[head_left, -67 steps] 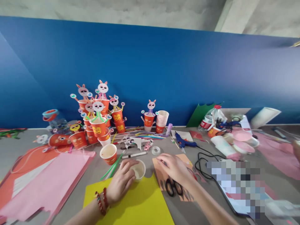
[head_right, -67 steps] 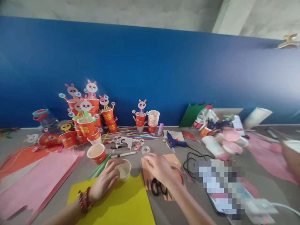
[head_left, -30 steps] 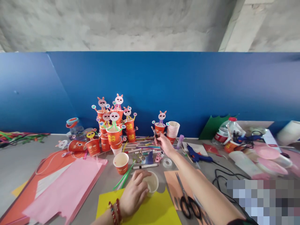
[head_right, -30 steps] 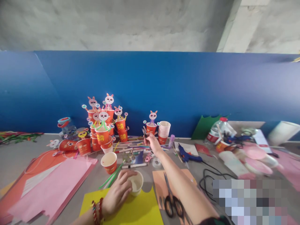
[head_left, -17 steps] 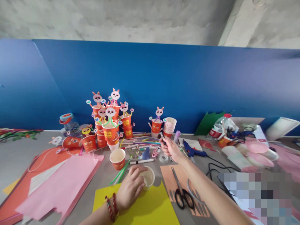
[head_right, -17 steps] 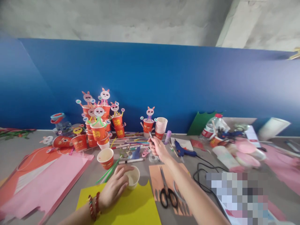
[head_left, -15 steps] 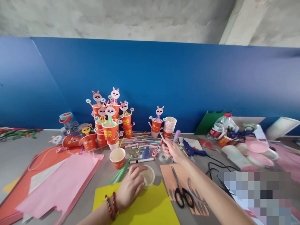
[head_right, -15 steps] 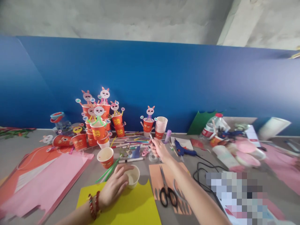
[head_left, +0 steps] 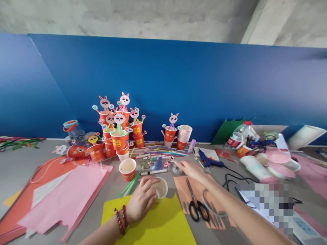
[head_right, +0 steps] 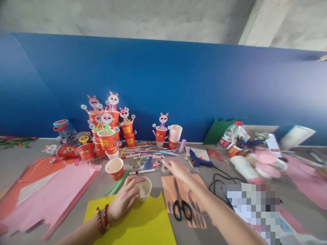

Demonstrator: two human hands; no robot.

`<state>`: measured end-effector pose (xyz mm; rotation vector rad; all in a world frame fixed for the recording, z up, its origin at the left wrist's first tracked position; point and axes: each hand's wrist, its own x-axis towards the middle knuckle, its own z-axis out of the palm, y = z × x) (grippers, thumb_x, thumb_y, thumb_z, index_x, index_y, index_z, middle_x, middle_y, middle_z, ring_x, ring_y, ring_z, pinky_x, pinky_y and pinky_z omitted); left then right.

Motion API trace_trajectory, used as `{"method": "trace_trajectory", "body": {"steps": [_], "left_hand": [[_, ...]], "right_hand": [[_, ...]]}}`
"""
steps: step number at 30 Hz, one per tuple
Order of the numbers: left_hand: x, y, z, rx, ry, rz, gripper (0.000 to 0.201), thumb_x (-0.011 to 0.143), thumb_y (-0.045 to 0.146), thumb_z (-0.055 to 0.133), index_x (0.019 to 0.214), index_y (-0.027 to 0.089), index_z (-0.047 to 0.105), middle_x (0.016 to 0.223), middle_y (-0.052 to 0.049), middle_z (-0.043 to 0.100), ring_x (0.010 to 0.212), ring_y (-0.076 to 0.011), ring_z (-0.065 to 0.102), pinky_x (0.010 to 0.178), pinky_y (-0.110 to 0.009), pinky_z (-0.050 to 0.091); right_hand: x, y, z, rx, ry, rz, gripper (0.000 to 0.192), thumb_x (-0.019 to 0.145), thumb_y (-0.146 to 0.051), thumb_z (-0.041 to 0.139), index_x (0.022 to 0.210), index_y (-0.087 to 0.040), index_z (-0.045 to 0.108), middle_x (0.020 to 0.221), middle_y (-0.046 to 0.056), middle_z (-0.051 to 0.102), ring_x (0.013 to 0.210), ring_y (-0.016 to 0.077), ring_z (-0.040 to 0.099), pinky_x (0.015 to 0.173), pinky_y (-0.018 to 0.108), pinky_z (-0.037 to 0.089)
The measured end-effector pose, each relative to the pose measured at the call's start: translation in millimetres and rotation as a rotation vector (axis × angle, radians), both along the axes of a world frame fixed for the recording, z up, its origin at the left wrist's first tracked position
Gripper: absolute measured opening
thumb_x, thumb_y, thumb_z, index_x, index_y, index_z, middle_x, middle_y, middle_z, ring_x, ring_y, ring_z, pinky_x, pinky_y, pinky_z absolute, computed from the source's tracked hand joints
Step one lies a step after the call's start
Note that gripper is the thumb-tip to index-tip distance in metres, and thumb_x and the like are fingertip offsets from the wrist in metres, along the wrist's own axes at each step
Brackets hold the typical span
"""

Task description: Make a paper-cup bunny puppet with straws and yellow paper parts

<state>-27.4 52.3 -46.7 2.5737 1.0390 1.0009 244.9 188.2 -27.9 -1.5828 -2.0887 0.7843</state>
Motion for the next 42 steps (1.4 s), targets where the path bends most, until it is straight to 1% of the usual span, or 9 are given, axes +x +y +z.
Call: {"method": "trace_trajectory", "body": {"steps": [4, 6, 9, 16, 20, 24, 28, 37, 42], "left_hand": [[0, 0, 0.5, 0.002, 0.005, 0.008, 0.023, 0.098, 0.019, 0.034, 0.085, 0.018, 0.053, 0.137, -0.014, 0.052, 0.122, -0.0274, 0.042, 0.100, -0.048, 0.045], [-1, 1, 0.0, -0.005, 0.011, 0.003, 0.023, 0.098, 0.019, 0.034, 0.085, 0.018, 0.053, 0.137, -0.013, 0.052, 0.122, -0.0273, 0.042, 0.100, -0.048, 0.045], [-2, 1, -0.9, -0.018, 0.009, -0.004, 0.020, 0.098, 0.019, 0.036, 0.087, 0.018, 0.053, 0.136, -0.013, 0.053, 0.123, -0.0272, 0.041, 0.102, -0.048, 0.043], [-3, 2, -1.9, -0.032, 0.007, -0.017, 0.017, 0.096, 0.017, 0.040, 0.088, 0.018, 0.055, 0.137, -0.013, 0.053, 0.125, -0.0277, 0.041, 0.105, -0.049, 0.041], [-3, 3, -3.1, -0.034, 0.005, -0.016, 0.016, 0.096, 0.017, 0.042, 0.089, 0.018, 0.055, 0.138, -0.012, 0.052, 0.126, -0.0276, 0.041, 0.105, -0.049, 0.041], [-3, 3, -3.2, -0.038, -0.001, -0.025, 0.015, 0.095, 0.017, 0.043, 0.088, 0.018, 0.057, 0.138, -0.012, 0.053, 0.125, -0.0280, 0.041, 0.105, -0.051, 0.041], [-4, 3, -1.7, -0.058, -0.013, -0.031, 0.016, 0.095, 0.017, 0.043, 0.087, 0.019, 0.057, 0.138, -0.012, 0.054, 0.124, -0.0282, 0.042, 0.104, -0.052, 0.042], [-4, 4, -0.4, -0.063, -0.022, -0.037, 0.018, 0.096, 0.023, 0.045, 0.086, 0.018, 0.059, 0.136, -0.011, 0.056, 0.123, -0.0279, 0.044, 0.104, -0.050, 0.041], [-5, 5, -0.7, -0.079, -0.021, -0.040, 0.020, 0.097, 0.025, 0.044, 0.087, 0.018, 0.060, 0.136, -0.011, 0.057, 0.123, -0.0286, 0.044, 0.104, -0.052, 0.042]], "right_hand": [[4, -8, 10.9, 0.093, -0.037, 0.003, 0.032, 0.087, -0.035, 0.057, 0.058, -0.022, 0.059, 0.054, 0.000, 0.056, 0.051, 0.0156, 0.051, 0.050, 0.024, 0.025], [7, -18, 17.4, 0.117, -0.027, 0.027, 0.015, 0.086, -0.026, 0.056, 0.077, -0.025, 0.067, 0.059, -0.001, 0.059, 0.053, 0.0162, 0.054, 0.050, 0.024, 0.028], [11, -42, 27.0, 0.098, 0.043, 0.105, 0.034, 0.088, -0.021, 0.052, 0.121, -0.030, 0.059, 0.062, -0.003, 0.060, 0.054, 0.0168, 0.057, 0.051, 0.024, 0.036], [7, -103, 35.5, -0.573, 0.798, 0.291, 0.021, 0.089, -0.037, 0.054, 0.102, -0.021, 0.060, 0.085, 0.005, 0.068, 0.046, 0.0113, 0.057, 0.045, 0.024, 0.043], [1, -128, 23.3, -0.696, 1.007, 0.300, 0.033, 0.083, -0.043, 0.061, 0.108, -0.022, 0.059, 0.093, 0.010, 0.070, 0.065, 0.0179, 0.064, 0.059, 0.031, 0.050], [-11, -147, 5.8, -0.424, 0.705, 0.245, 0.031, 0.094, -0.048, 0.050, 0.095, -0.020, 0.063, 0.067, 0.003, 0.061, 0.060, 0.0161, 0.057, 0.058, 0.027, 0.045], [-28, -160, -6.3, -0.049, 0.353, 0.245, 0.026, 0.099, -0.038, 0.044, 0.097, -0.021, 0.064, 0.069, 0.002, 0.062, 0.058, 0.0151, 0.056, 0.057, 0.026, 0.043], [-58, -164, -9.1, 0.436, 0.098, 0.428, 0.010, 0.098, -0.024, 0.051, 0.096, -0.021, 0.061, 0.071, 0.005, 0.069, 0.063, 0.0175, 0.063, 0.059, 0.027, 0.044], [-68, -159, -13.9, 0.528, -0.073, 0.537, 0.017, 0.098, -0.017, 0.047, 0.094, -0.020, 0.063, 0.073, 0.005, 0.068, 0.069, 0.0183, 0.063, 0.061, 0.028, 0.042]]}}
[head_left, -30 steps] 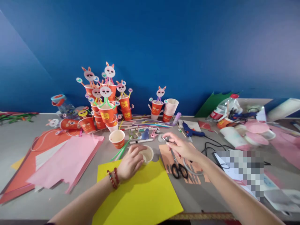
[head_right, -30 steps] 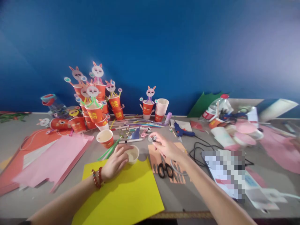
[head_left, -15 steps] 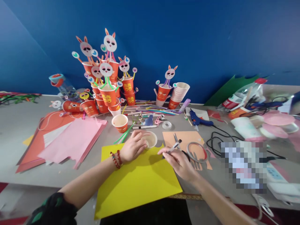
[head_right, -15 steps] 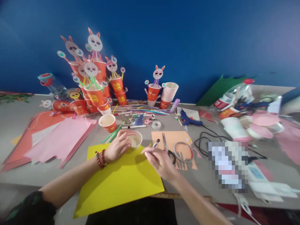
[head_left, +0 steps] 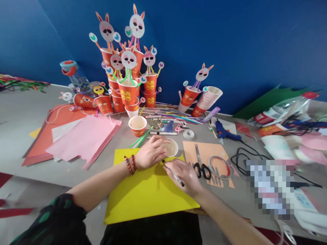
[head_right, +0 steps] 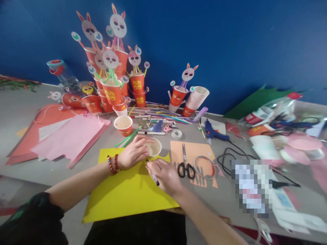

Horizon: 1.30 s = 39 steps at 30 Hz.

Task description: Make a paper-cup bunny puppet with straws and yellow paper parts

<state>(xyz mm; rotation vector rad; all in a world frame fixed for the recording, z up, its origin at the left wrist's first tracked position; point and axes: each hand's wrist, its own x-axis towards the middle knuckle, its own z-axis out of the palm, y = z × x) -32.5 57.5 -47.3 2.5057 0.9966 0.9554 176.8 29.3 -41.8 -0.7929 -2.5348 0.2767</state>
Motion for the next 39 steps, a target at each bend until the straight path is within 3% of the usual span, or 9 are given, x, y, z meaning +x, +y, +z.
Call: {"method": "trace_trajectory", "body": {"steps": [7, 25, 33, 39], "left_hand": [[0, 1, 0.6, -0.003, -0.011, -0.009, 0.020, 0.097, 0.025, 0.044, 0.088, 0.018, 0.061, 0.135, -0.011, 0.057, 0.123, -0.0276, 0.044, 0.104, -0.050, 0.042], [-1, 1, 0.4, 0.012, -0.024, -0.019, 0.019, 0.097, 0.023, 0.044, 0.088, 0.017, 0.059, 0.134, -0.011, 0.057, 0.124, -0.0278, 0.043, 0.103, -0.049, 0.042], [0, 1, 2.1, 0.014, -0.036, -0.022, 0.017, 0.096, 0.022, 0.046, 0.087, 0.018, 0.059, 0.133, -0.012, 0.059, 0.122, -0.0276, 0.044, 0.103, -0.048, 0.042], [0, 0, 1.5, 0.011, -0.042, -0.014, 0.014, 0.095, 0.021, 0.047, 0.086, 0.018, 0.058, 0.132, -0.011, 0.059, 0.121, -0.0276, 0.044, 0.103, -0.049, 0.043]], "right_hand": [[-5, 1, -13.8, 0.084, -0.060, -0.017, 0.016, 0.094, -0.011, 0.048, 0.092, -0.019, 0.062, 0.071, 0.004, 0.066, 0.068, 0.0178, 0.059, 0.062, 0.028, 0.041], [-8, 1, -14.9, 0.166, -0.121, -0.032, 0.017, 0.091, -0.008, 0.046, 0.089, -0.019, 0.059, 0.069, 0.003, 0.063, 0.067, 0.0186, 0.055, 0.061, 0.030, 0.035], [3, 1, -17.6, 0.060, -0.111, -0.018, 0.015, 0.090, -0.007, 0.050, 0.095, -0.018, 0.060, 0.075, 0.004, 0.066, 0.070, 0.0186, 0.059, 0.063, 0.029, 0.038], [10, 4, -7.5, 0.006, -0.058, -0.006, 0.016, 0.095, -0.012, 0.046, 0.098, -0.019, 0.060, 0.075, 0.005, 0.068, 0.072, 0.0189, 0.063, 0.063, 0.027, 0.043]]}}
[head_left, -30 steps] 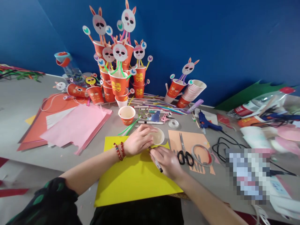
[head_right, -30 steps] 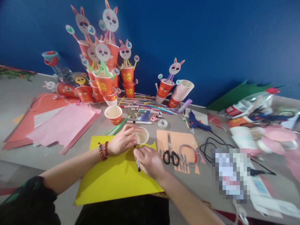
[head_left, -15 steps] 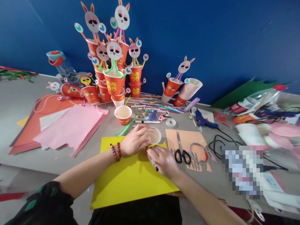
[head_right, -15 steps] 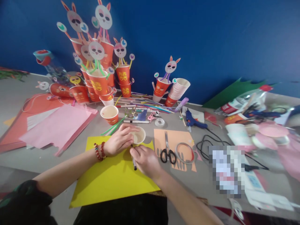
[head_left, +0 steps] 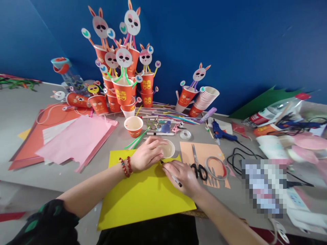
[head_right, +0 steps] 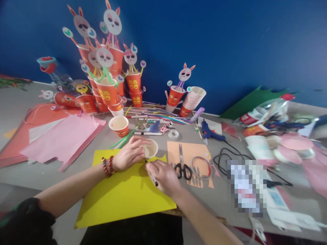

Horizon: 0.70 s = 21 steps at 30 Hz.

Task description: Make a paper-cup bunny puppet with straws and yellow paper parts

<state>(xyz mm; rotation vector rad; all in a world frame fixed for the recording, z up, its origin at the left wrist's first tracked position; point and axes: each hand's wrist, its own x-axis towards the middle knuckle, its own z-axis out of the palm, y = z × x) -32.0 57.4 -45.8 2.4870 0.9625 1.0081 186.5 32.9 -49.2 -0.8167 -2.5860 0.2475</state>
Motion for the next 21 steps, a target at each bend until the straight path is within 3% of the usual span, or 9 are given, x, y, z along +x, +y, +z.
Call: {"method": "trace_trajectory", "body": {"steps": [12, 21], "left_hand": [[-1, 1, -2.1, 0.028, 0.010, 0.006, 0.013, 0.095, 0.019, 0.048, 0.087, 0.018, 0.057, 0.133, -0.011, 0.059, 0.122, -0.0270, 0.044, 0.103, -0.047, 0.042], [-1, 0, -4.1, 0.014, 0.053, 0.023, 0.013, 0.094, 0.018, 0.048, 0.087, 0.019, 0.059, 0.134, -0.011, 0.059, 0.122, -0.0272, 0.045, 0.102, -0.047, 0.042]], "right_hand": [[18, 14, -3.2, -0.166, 0.140, 0.000, 0.011, 0.097, -0.021, 0.051, 0.097, -0.021, 0.062, 0.079, 0.005, 0.069, 0.072, 0.0183, 0.065, 0.066, 0.027, 0.046], [28, 26, -8.2, -0.356, 0.239, -0.103, 0.009, 0.094, -0.025, 0.057, 0.096, -0.021, 0.065, 0.088, 0.006, 0.072, 0.080, 0.0200, 0.068, 0.069, 0.028, 0.049]]}}
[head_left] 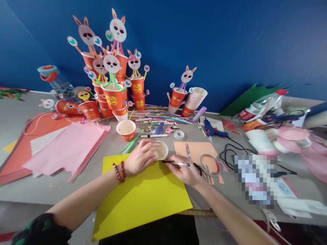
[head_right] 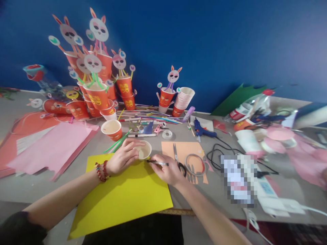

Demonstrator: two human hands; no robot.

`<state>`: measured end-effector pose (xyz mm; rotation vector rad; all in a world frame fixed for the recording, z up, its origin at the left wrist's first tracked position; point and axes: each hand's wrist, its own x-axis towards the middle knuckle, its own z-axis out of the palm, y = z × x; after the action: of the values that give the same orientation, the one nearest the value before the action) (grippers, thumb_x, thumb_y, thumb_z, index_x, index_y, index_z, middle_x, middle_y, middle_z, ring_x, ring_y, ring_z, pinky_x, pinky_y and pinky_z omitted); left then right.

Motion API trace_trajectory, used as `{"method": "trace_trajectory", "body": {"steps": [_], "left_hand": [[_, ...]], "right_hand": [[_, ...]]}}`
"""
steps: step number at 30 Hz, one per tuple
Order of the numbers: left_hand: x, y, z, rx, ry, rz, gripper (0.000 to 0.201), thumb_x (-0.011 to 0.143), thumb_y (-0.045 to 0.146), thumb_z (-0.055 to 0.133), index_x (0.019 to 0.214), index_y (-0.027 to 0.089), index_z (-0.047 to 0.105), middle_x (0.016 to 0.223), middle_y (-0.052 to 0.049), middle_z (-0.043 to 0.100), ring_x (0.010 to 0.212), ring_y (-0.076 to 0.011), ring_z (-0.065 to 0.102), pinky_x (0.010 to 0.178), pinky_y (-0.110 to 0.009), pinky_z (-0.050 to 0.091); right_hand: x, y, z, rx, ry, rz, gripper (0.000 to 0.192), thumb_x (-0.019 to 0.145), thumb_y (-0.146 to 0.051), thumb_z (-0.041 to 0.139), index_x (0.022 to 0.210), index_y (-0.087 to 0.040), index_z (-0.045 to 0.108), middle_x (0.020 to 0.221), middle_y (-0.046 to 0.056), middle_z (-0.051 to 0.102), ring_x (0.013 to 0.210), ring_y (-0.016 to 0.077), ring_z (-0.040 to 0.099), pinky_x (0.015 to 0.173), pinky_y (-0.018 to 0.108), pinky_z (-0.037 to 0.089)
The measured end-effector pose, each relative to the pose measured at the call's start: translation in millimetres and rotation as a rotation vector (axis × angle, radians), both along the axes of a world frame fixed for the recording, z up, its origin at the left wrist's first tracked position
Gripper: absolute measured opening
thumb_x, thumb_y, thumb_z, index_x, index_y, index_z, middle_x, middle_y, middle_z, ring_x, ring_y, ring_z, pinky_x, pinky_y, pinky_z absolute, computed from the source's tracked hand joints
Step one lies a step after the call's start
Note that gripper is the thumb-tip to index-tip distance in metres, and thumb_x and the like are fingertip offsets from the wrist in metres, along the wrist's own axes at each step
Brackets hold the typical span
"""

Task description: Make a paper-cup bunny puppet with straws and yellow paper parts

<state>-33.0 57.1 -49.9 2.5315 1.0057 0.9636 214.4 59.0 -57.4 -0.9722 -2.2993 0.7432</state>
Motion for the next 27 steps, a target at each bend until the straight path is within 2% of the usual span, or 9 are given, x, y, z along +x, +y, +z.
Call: {"method": "trace_trajectory", "body": {"steps": [5, 9, 17, 23, 27], "left_hand": [[0, 0, 1.0, -0.006, 0.003, -0.003, 0.013, 0.094, 0.015, 0.047, 0.085, 0.019, 0.056, 0.137, -0.010, 0.056, 0.123, -0.0269, 0.044, 0.103, -0.047, 0.042], [0, 0, 1.0, -0.010, 0.010, 0.001, 0.013, 0.093, 0.013, 0.047, 0.086, 0.020, 0.055, 0.136, -0.010, 0.056, 0.124, -0.0272, 0.044, 0.102, -0.049, 0.042], [1, 0, 3.6, 0.010, 0.031, 0.006, 0.015, 0.093, 0.013, 0.044, 0.084, 0.020, 0.055, 0.134, -0.011, 0.058, 0.123, -0.0275, 0.045, 0.100, -0.050, 0.042], [1, 0, 5.5, 0.002, 0.052, 0.017, 0.016, 0.093, 0.013, 0.044, 0.084, 0.020, 0.055, 0.134, -0.012, 0.057, 0.123, -0.0280, 0.046, 0.100, -0.051, 0.043], [0, 1, 2.4, 0.025, 0.051, 0.003, 0.016, 0.093, 0.011, 0.044, 0.084, 0.021, 0.054, 0.135, -0.011, 0.056, 0.123, -0.0278, 0.045, 0.100, -0.052, 0.042]], "right_hand": [[3, 5, -0.7, -0.147, 0.033, -0.023, 0.010, 0.094, -0.024, 0.056, 0.098, -0.021, 0.064, 0.093, 0.006, 0.071, 0.085, 0.0200, 0.068, 0.070, 0.027, 0.051], [3, 7, 0.4, -0.202, 0.084, -0.049, 0.009, 0.093, -0.022, 0.056, 0.097, -0.021, 0.064, 0.093, 0.005, 0.072, 0.082, 0.0186, 0.069, 0.067, 0.025, 0.050], [2, 12, -2.3, -0.225, 0.099, -0.102, 0.008, 0.092, -0.023, 0.056, 0.094, -0.019, 0.063, 0.078, 0.002, 0.069, 0.065, 0.0145, 0.064, 0.057, 0.022, 0.045], [2, 19, -1.0, -0.222, 0.115, -0.093, 0.009, 0.091, -0.021, 0.056, 0.096, -0.018, 0.063, 0.080, 0.002, 0.071, 0.066, 0.0145, 0.065, 0.059, 0.022, 0.046], [-1, 24, 1.8, -0.223, 0.128, -0.090, 0.008, 0.090, -0.019, 0.058, 0.095, -0.019, 0.064, 0.073, 0.001, 0.070, 0.064, 0.0149, 0.066, 0.058, 0.021, 0.044]]}}
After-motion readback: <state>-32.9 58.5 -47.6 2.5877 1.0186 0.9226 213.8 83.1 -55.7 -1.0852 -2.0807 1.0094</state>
